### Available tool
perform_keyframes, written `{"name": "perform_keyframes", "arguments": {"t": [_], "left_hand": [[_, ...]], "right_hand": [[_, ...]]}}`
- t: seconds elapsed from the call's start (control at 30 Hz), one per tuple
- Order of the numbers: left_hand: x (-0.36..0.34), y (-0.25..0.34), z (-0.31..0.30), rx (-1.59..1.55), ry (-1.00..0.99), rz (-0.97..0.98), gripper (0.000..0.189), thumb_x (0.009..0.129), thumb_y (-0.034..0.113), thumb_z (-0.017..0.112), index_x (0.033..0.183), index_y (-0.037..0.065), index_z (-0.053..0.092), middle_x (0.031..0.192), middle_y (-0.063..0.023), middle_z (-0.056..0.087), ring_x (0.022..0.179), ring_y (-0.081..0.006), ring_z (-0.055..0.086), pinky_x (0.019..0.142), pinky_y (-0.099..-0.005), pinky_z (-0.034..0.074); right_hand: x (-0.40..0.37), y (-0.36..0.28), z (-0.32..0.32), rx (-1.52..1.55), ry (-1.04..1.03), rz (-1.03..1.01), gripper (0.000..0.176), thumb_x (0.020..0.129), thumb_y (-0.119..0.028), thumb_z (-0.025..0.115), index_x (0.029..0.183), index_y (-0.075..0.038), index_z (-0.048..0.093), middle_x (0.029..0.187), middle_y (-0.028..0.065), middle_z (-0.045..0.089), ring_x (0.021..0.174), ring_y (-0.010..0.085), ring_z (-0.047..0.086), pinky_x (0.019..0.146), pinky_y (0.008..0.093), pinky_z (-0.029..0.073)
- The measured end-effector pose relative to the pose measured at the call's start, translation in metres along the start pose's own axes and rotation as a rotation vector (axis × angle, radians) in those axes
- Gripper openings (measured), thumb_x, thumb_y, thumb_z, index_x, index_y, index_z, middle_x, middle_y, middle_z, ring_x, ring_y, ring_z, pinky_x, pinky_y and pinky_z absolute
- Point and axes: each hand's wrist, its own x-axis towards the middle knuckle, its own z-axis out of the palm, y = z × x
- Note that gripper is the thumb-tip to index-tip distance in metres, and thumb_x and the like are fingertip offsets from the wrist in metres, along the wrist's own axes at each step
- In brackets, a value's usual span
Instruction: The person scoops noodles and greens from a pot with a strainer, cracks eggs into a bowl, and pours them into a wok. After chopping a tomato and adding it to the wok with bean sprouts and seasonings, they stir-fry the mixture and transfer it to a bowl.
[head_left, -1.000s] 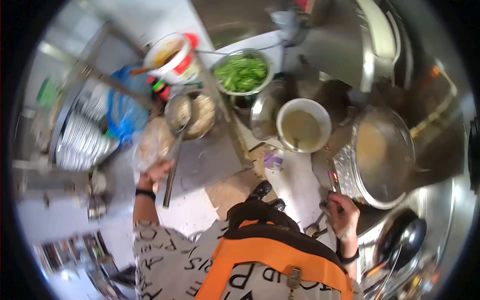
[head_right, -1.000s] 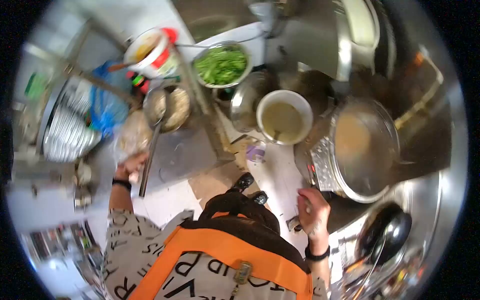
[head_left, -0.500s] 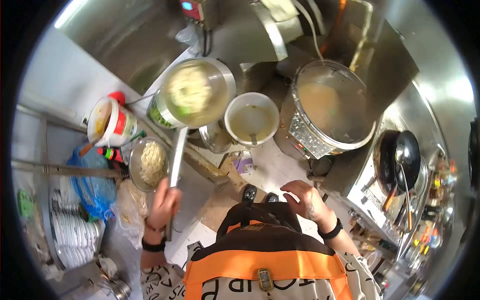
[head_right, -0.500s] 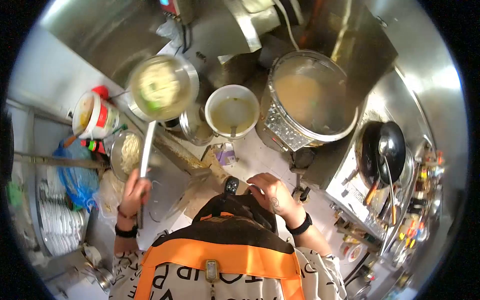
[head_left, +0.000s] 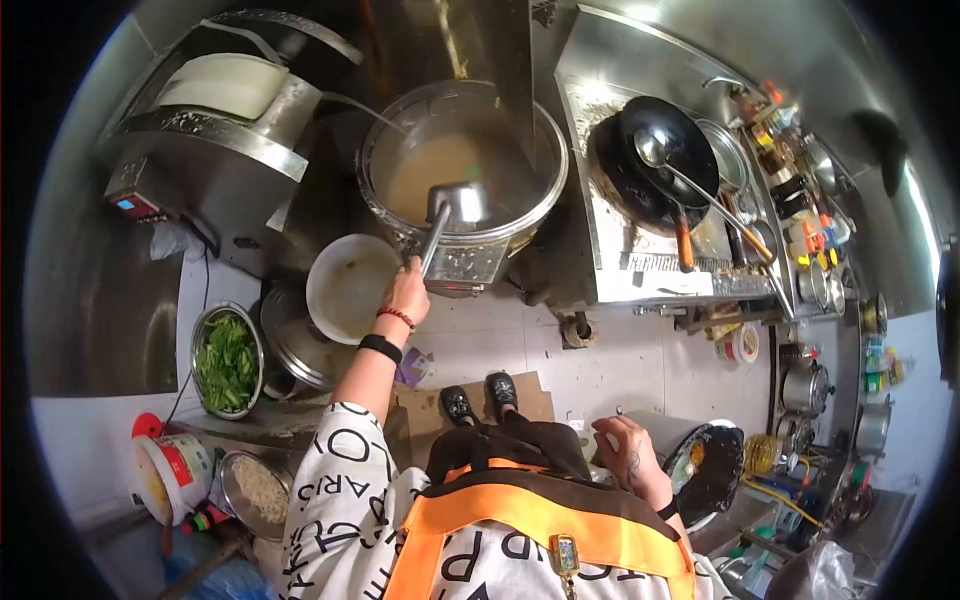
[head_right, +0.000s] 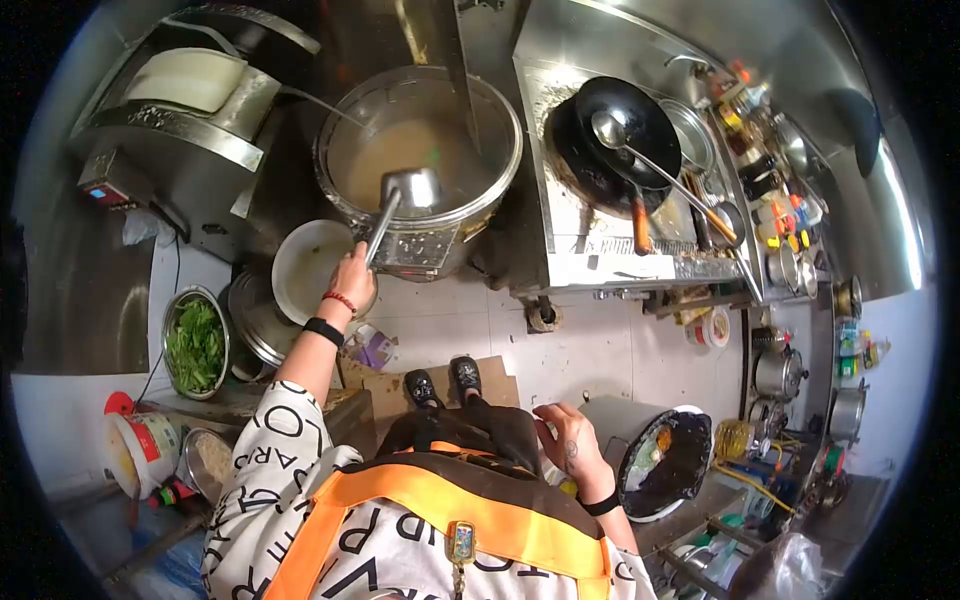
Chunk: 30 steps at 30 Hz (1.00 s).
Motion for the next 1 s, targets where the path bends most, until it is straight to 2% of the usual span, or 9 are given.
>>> {"name": "perform_keyframes", "arguments": {"t": [0.23, 0.3, 0.43, 0.57, 0.67, 0.7, 0.73, 0.8, 1.0], "left_hand": [[-0.078, -0.065, 0.013, -0.53, 0.392, 0.297, 0.045, 0.084, 0.006, 0.054, 0.124, -0.001, 0.035, 0.093, -0.0149, 0.056, 0.079, -0.0239, 0.06, 0.065, -0.0347, 0.05], [-0.139, -0.061, -0.008, -1.02, 0.09, -0.096, 0.04, 0.087, 0.006, 0.051, 0.123, 0.0, 0.036, 0.082, -0.006, 0.053, 0.058, -0.0103, 0.052, 0.047, -0.0235, 0.043], [-0.198, -0.079, 0.024, -1.286, 0.252, -0.43, 0.031, 0.087, 0.008, 0.051, 0.117, 0.002, 0.042, 0.071, -0.0014, 0.049, 0.048, -0.0049, 0.044, 0.039, -0.0198, 0.035], [-0.131, -0.143, 0.068, -1.664, 0.104, -0.716, 0.014, 0.091, 0.018, 0.046, 0.084, 0.006, 0.047, 0.065, 0.0031, 0.042, 0.047, -0.0029, 0.035, 0.039, -0.0194, 0.03], [-0.058, -0.188, 0.096, -2.045, -0.276, -0.586, 0.02, 0.091, 0.007, 0.041, 0.072, 0.012, 0.036, 0.059, 0.0053, 0.029, 0.048, -0.0027, 0.03, 0.041, -0.0193, 0.028], [-0.029, -0.241, 0.127, -2.692, -0.475, -0.768, 0.019, 0.089, 0.005, 0.042, 0.071, 0.01, 0.038, 0.064, 0.0008, 0.032, 0.054, -0.0091, 0.034, 0.046, -0.0213, 0.031], [0.005, -0.288, 0.158, -2.529, -0.139, -0.778, 0.012, 0.086, -0.003, 0.042, 0.08, 0.008, 0.042, 0.065, -0.0009, 0.033, 0.053, -0.0094, 0.035, 0.048, -0.0224, 0.034], [0.028, -0.319, 0.18, -2.977, -0.266, -0.956, 0.013, 0.085, 0.015, 0.048, 0.082, 0.002, 0.05, 0.066, -0.0036, 0.046, 0.062, -0.0173, 0.046, 0.053, -0.0326, 0.04], [-0.004, -0.201, 0.211, -1.265, -0.435, -0.773, 0.014, 0.086, 0.016, 0.05, 0.086, 0.002, 0.052, 0.069, -0.0046, 0.049, 0.063, -0.0164, 0.049, 0.054, -0.0291, 0.042]], "right_hand": [[-0.002, 0.008, 0.018, 0.07, -0.028, 0.049, 0.013, 0.073, 0.001, 0.06, 0.086, -0.001, 0.061, 0.078, 0.0147, 0.061, 0.072, 0.0302, 0.061, 0.063, 0.0349, 0.049], [0.005, 0.009, 0.02, 0.093, -0.039, 0.062, 0.013, 0.073, 0.0, 0.059, 0.085, -0.003, 0.062, 0.077, 0.0147, 0.061, 0.072, 0.0314, 0.061, 0.063, 0.0359, 0.049], [0.018, 0.022, 0.015, 0.063, -0.1, -0.01, 0.012, 0.07, -0.001, 0.058, 0.081, -0.003, 0.06, 0.074, 0.0139, 0.059, 0.069, 0.0324, 0.059, 0.061, 0.0367, 0.048], [0.014, 0.056, 0.017, -0.051, -0.186, 0.004, 0.013, 0.071, -0.01, 0.059, 0.083, -0.005, 0.058, 0.077, 0.0148, 0.059, 0.075, 0.0347, 0.057, 0.064, 0.0412, 0.047], [-0.01, 0.065, 0.025, -0.094, -0.15, 0.215, 0.02, 0.073, -0.014, 0.058, 0.091, -0.006, 0.058, 0.082, 0.0163, 0.059, 0.079, 0.0356, 0.057, 0.07, 0.0439, 0.046], [-0.024, 0.067, 0.03, -0.067, -0.09, 0.244, 0.02, 0.072, -0.015, 0.058, 0.09, -0.006, 0.058, 0.083, 0.0161, 0.06, 0.081, 0.0353, 0.057, 0.071, 0.0437, 0.046], [-0.04, 0.065, 0.032, -0.059, -0.032, 0.264, 0.018, 0.072, -0.014, 0.058, 0.088, -0.005, 0.058, 0.082, 0.0166, 0.06, 0.079, 0.036, 0.057, 0.069, 0.0433, 0.046], [-0.083, 0.064, 0.049, -0.021, 0.057, 0.423, 0.018, 0.072, -0.015, 0.058, 0.087, -0.005, 0.058, 0.081, 0.017, 0.06, 0.078, 0.0365, 0.058, 0.067, 0.0431, 0.046], [-0.202, 0.063, 0.087, 0.063, 0.029, 0.652, 0.019, 0.073, -0.016, 0.057, 0.087, -0.004, 0.059, 0.08, 0.0171, 0.062, 0.077, 0.037, 0.059, 0.066, 0.0428, 0.046]]}}
